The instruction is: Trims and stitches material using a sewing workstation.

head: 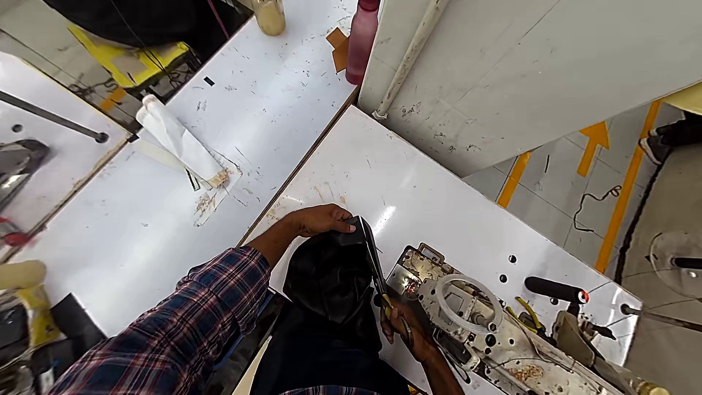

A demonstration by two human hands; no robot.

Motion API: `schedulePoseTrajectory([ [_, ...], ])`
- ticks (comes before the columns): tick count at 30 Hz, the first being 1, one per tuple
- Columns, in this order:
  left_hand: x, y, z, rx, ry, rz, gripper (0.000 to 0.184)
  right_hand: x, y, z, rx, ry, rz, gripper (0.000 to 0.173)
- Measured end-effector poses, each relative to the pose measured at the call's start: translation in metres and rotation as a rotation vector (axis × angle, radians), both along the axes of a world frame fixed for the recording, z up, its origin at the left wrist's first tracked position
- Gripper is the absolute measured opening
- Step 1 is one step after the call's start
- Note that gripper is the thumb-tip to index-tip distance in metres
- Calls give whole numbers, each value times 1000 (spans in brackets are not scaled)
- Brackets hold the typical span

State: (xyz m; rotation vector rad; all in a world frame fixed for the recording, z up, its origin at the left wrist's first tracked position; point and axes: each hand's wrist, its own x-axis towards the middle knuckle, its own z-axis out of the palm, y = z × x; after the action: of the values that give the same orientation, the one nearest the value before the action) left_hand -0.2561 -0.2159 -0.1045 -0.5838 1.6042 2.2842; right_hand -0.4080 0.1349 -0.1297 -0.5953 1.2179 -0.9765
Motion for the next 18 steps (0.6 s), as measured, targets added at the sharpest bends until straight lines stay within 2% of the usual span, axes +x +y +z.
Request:
schedulePoseTrajectory([
  [18,2,6,4,-41,28,-5,21,4,3,3,-32,53,2,58],
])
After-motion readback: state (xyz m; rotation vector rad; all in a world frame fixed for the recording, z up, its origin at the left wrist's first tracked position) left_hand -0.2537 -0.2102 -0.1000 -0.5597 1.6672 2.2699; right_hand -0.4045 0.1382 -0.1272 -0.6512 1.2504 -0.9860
